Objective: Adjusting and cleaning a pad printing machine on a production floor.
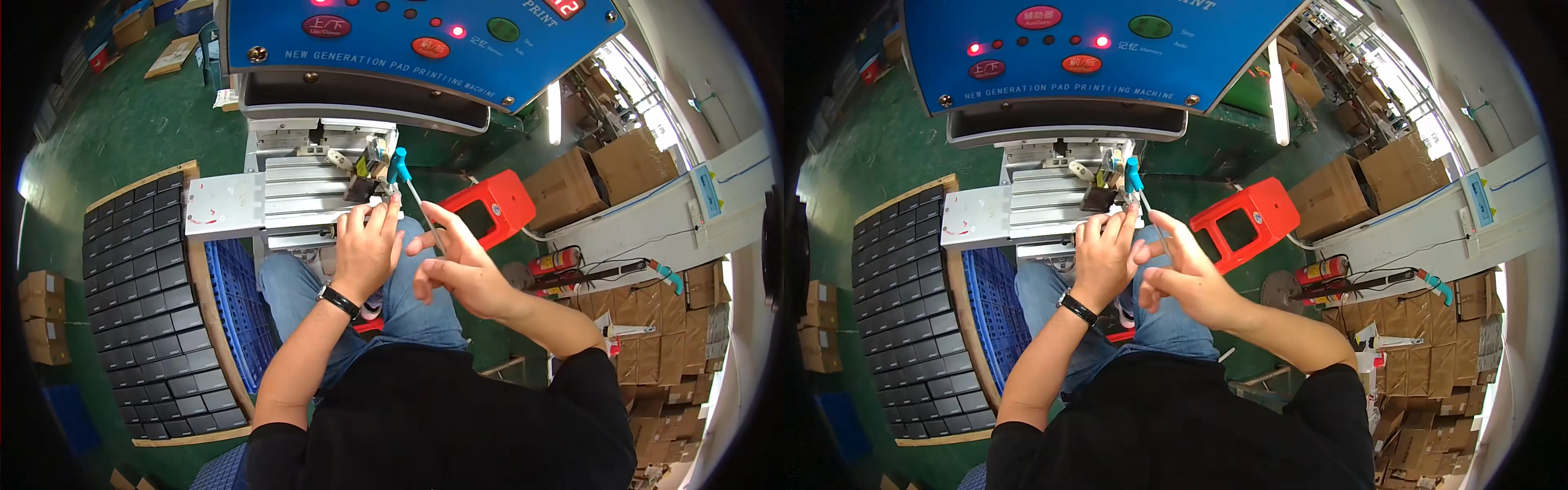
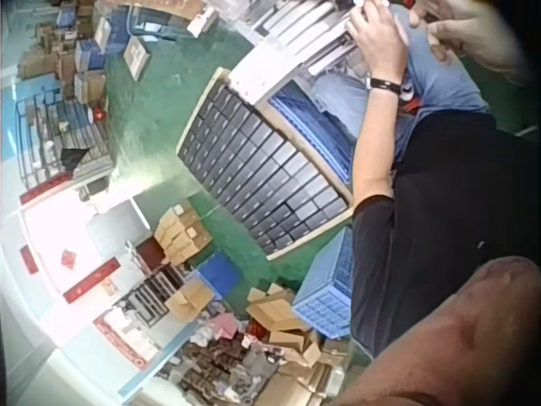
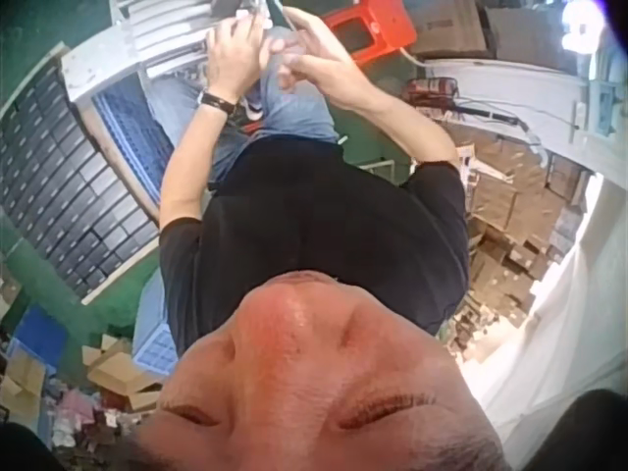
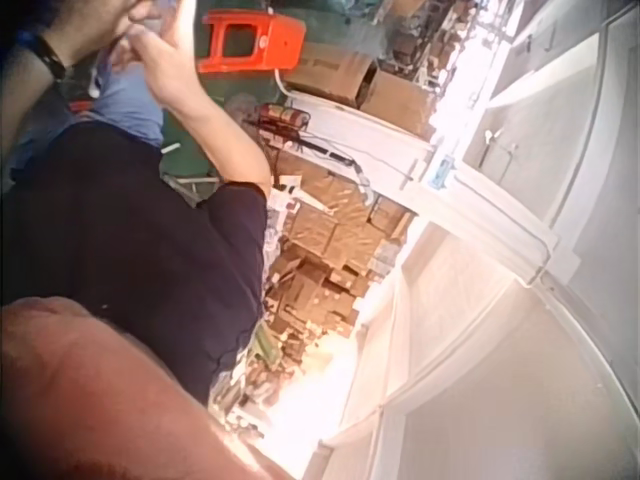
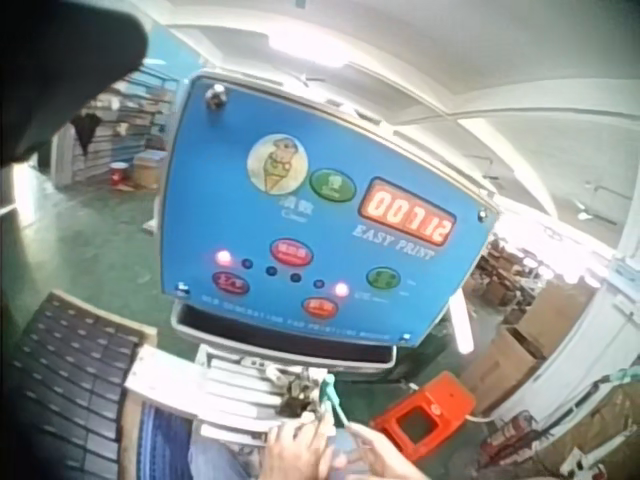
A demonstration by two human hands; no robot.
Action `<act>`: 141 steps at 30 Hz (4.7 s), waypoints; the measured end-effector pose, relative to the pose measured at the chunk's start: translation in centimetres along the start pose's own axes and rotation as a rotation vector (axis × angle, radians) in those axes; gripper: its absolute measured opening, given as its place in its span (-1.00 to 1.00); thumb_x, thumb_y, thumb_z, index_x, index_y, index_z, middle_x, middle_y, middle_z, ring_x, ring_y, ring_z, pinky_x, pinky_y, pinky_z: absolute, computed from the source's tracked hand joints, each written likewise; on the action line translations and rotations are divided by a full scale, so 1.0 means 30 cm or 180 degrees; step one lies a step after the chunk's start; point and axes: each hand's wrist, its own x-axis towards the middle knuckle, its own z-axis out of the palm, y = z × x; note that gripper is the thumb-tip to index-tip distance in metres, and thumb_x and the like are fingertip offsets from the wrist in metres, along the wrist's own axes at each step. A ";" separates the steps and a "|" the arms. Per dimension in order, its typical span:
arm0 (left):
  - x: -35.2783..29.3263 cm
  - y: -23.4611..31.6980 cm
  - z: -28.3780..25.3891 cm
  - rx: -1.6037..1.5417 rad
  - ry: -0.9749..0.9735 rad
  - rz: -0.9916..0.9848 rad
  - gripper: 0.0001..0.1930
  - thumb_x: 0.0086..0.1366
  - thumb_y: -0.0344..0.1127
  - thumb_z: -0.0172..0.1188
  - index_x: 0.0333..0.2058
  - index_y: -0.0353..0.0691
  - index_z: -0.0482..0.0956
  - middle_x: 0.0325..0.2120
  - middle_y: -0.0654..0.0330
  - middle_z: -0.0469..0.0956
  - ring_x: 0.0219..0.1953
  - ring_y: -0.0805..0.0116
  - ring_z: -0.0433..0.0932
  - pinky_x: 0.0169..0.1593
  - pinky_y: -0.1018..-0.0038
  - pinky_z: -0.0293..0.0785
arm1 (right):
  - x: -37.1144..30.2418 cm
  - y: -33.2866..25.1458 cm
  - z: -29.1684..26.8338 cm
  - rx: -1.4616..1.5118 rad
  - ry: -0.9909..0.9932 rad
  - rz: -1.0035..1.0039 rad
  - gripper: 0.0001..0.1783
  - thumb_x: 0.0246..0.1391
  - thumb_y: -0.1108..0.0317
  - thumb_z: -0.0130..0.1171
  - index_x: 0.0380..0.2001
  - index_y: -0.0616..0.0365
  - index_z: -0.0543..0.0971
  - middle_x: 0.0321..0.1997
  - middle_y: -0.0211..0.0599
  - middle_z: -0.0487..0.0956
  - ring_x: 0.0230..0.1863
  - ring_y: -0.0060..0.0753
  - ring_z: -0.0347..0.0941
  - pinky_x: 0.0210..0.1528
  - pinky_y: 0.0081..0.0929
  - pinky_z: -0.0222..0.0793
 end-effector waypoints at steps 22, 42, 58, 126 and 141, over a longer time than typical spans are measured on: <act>0.008 0.007 0.009 0.0240 0.0257 0.0035 -0.28 0.21 -0.12 0.54 0.36 -0.11 0.62 0.00 0.21 0.61 0.04 0.13 0.56 0.08 0.14 0.40 | 0.227 -0.075 -0.258 -0.0558 0.0171 -0.0684 -0.60 0.61 0.37 0.04 0.38 0.27 0.36 -0.44 -0.23 0.61 -0.63 -0.49 0.45 -0.53 -0.51 0.40; 0.009 0.009 0.086 0.0432 0.0825 -0.0113 -0.54 0.20 -0.11 0.59 -0.01 -0.16 0.67 -0.09 0.19 0.70 -0.07 0.13 0.63 0.05 0.19 0.43 | 0.609 -0.150 -0.461 -0.3439 -0.1253 -0.1974 -0.66 0.56 0.17 0.21 0.09 0.24 0.66 -0.09 0.08 0.72 -0.08 0.17 0.66 0.03 -0.04 0.55; 0.097 0.029 0.061 0.0245 0.0982 -0.0616 -0.73 0.18 -0.22 0.63 -0.19 -0.15 0.82 -0.34 0.24 0.70 -0.31 0.14 0.66 -0.20 0.24 0.56 | 0.603 -0.212 -0.456 -0.4438 -0.1461 -0.2690 -0.65 0.49 0.18 0.27 0.10 0.23 0.72 -0.12 0.05 0.78 -0.10 0.24 0.73 -0.01 -0.03 0.65; 0.260 -0.143 -0.196 -0.0931 0.0112 -0.1120 -0.30 0.24 -0.28 0.65 0.32 -0.30 0.62 0.17 0.00 0.72 0.24 0.14 0.67 0.40 0.22 0.49 | 0.287 0.018 -0.238 0.1200 -0.0698 -0.0162 -0.70 0.59 0.37 -0.05 0.27 0.19 0.38 -0.53 -0.10 0.57 -0.77 -0.33 0.41 -0.72 -0.36 0.44; 0.365 -0.266 -0.169 -0.1586 -0.0908 -0.1046 -0.42 0.26 -0.19 0.66 0.19 -0.31 0.74 0.06 0.09 0.77 0.07 0.33 0.72 0.26 0.35 0.58 | 0.007 0.271 -0.409 0.1798 0.0131 -0.0188 -0.72 0.62 0.36 -0.14 0.23 0.24 0.37 -0.45 -0.13 0.58 -0.70 -0.44 0.41 -0.65 -0.42 0.45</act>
